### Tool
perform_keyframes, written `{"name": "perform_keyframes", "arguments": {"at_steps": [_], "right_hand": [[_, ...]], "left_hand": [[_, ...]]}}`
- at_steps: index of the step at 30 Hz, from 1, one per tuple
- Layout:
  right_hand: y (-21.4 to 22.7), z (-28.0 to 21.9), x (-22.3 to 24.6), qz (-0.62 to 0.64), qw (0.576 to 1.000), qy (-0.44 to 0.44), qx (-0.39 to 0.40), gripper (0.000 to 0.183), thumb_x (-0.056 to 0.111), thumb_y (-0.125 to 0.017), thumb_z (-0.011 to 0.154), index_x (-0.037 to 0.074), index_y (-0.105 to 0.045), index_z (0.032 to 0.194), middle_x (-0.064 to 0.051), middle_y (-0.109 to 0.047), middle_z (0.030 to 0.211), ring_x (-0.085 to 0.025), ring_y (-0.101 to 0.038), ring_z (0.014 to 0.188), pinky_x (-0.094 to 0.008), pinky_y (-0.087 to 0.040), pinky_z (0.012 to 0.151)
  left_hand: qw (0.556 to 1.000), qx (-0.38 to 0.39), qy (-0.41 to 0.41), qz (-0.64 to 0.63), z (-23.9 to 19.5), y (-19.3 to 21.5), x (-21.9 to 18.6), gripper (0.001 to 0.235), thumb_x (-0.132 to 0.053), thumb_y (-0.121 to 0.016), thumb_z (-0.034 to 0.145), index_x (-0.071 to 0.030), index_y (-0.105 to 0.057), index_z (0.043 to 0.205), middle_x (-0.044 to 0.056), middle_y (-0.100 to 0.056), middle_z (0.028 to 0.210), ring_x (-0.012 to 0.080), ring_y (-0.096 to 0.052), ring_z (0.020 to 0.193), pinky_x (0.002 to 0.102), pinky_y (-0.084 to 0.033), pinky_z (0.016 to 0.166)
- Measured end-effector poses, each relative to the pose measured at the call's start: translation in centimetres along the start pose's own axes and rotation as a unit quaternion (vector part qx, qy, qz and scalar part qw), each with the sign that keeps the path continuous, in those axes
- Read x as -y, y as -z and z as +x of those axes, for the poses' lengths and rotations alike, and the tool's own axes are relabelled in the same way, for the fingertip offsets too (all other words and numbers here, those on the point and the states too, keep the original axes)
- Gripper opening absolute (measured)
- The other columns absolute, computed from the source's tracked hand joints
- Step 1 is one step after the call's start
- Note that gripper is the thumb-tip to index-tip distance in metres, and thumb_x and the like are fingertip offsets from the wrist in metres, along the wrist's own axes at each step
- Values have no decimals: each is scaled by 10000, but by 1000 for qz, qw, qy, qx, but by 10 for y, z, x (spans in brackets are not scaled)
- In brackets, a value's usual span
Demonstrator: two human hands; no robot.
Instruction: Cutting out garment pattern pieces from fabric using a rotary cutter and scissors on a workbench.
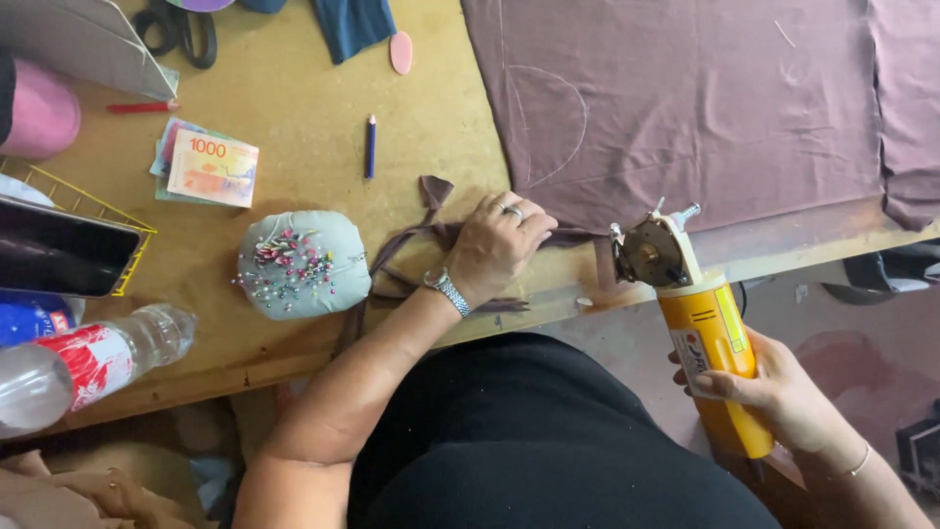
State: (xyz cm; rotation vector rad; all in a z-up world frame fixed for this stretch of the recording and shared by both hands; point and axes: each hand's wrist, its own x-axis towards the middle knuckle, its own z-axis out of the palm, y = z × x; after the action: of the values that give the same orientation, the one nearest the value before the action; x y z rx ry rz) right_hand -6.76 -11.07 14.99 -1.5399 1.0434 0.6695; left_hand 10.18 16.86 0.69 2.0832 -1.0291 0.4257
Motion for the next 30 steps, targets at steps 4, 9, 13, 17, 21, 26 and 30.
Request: {"name": "perform_keyframes", "arguments": {"at_steps": [4,9,13,17,21,26,30], "right_hand": [[10,6,-6,-2,999,7,34,574,-22,-719,671,-153,-636,1223,-346,-737,1044,-455,-708,891,-531,-577,843],[4,-1,-2,-23,999,-24,23,545,-40,-721,679,-147,-659,1210,-356,-757,1022,-473,-727,870,-521,-560,794],[-2,-1,-6,-48,998,-27,39,563,15,-750,660,-119,-672,1202,-335,-776,1007,-433,-721,835,-491,-559,733],[-17,-4,-12,-98,994,-40,40,501,31,-798,653,-85,-686,1128,-306,-796,913,-399,-752,732,-461,-590,623],[-43,-13,-8,-117,990,-68,32,474,42,-821,694,-47,-651,1128,-275,-740,840,-374,-709,598,-440,-605,555],[-71,-22,-5,-135,986,-95,-8,550,98,-782,697,15,-634,1221,-241,-746,990,-362,-729,737,-434,-631,666],[-82,-13,-11,-132,989,-63,-23,643,166,-786,653,37,-651,1268,-200,-765,1123,-324,-746,948,-410,-631,811]], "left_hand": [[994,4,-70,82,-6,3,-6,147,-77,-675,934,-103,-630,797,66,-696,946,255,-607,887,379,-495,739],[979,-29,-143,140,-15,7,-18,112,105,-575,949,99,-687,961,272,-689,1003,439,-698,917,526,-601,749],[977,-25,-151,149,-8,17,-11,167,159,-525,914,139,-679,974,236,-686,907,371,-711,925,438,-606,721],[968,-24,-181,175,6,30,-11,210,205,-462,879,86,-629,841,148,-560,772,278,-589,743,343,-497,596],[982,-62,-115,133,1,13,-1,220,115,-554,937,3,-605,755,94,-535,711,235,-519,686,332,-389,593],[998,18,-29,52,-6,10,7,104,-8,-650,887,-65,-648,801,88,-642,874,258,-569,843,371,-447,704],[997,73,11,30,-7,6,14,48,-147,-670,896,-106,-662,872,74,-637,910,262,-561,866,391,-449,739]]}}
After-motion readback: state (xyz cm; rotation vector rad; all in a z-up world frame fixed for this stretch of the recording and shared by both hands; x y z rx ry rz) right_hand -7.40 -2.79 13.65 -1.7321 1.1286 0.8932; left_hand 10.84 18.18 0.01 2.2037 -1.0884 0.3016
